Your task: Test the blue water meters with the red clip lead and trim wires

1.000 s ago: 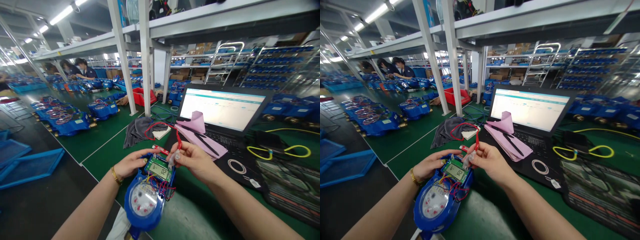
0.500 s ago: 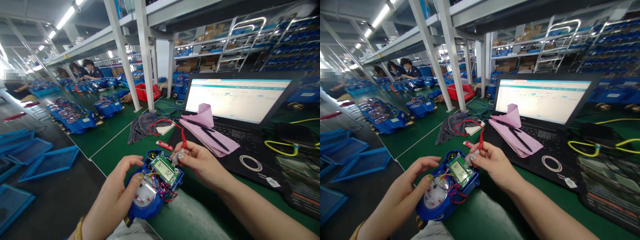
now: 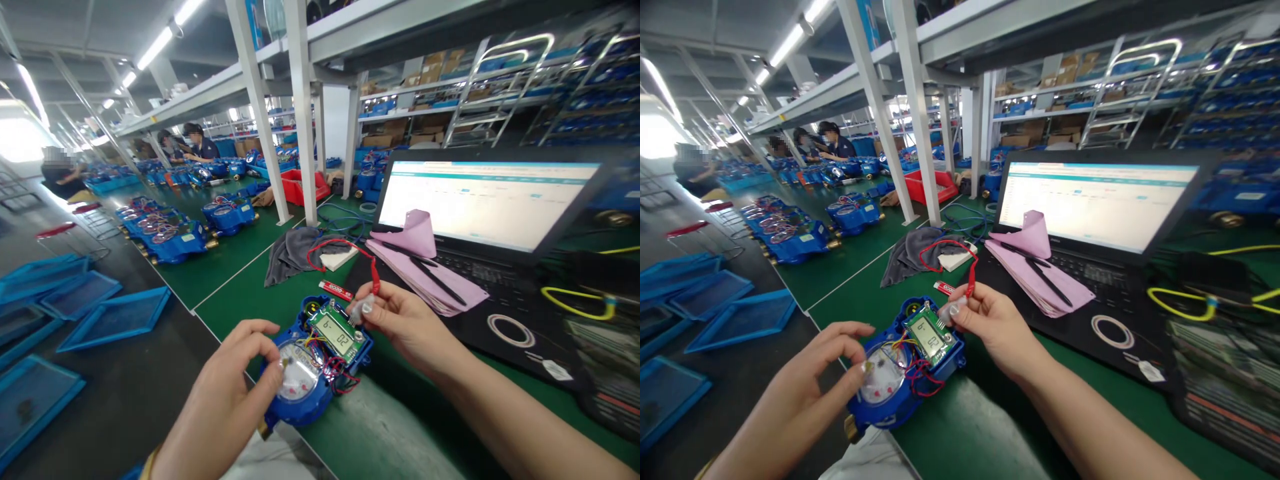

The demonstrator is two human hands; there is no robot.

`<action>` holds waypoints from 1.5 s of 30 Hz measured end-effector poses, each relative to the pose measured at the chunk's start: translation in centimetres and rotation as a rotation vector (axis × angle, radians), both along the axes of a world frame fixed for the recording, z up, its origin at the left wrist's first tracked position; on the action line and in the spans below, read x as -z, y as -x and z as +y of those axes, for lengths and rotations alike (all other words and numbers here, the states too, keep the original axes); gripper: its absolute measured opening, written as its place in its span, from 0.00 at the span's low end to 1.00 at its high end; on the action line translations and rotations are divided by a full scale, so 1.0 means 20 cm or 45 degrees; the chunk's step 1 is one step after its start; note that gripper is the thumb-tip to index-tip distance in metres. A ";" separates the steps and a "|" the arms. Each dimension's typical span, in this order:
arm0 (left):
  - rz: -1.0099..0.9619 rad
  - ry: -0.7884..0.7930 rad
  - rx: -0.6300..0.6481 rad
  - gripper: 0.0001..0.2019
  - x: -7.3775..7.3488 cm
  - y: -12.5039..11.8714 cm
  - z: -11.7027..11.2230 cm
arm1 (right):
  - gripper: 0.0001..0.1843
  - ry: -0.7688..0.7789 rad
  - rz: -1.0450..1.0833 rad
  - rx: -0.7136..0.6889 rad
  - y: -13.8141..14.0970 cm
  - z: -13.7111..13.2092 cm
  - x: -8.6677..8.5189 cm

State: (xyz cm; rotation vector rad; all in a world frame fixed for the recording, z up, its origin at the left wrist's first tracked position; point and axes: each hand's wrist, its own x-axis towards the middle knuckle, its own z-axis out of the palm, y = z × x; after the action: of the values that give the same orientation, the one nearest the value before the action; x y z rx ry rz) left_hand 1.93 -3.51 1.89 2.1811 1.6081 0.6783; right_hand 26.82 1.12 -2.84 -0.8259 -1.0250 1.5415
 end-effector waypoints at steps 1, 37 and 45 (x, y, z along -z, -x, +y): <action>0.002 -0.048 -0.037 0.12 -0.01 0.03 0.01 | 0.19 0.001 -0.003 0.000 0.00 0.00 0.00; 0.258 -0.467 0.445 0.30 0.12 -0.11 0.06 | 0.05 -0.631 -1.013 -0.132 0.09 -0.21 -0.19; 0.235 -0.458 0.456 0.31 0.14 -0.11 0.09 | 0.04 -0.677 -1.199 -0.107 0.11 -0.22 -0.21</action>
State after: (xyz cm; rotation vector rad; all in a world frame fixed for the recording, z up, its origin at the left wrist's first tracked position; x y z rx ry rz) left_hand 4.06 -1.76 -0.88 2.7722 1.1898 0.7147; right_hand 24.65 -3.20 1.28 -1.1404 -2.0527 0.8146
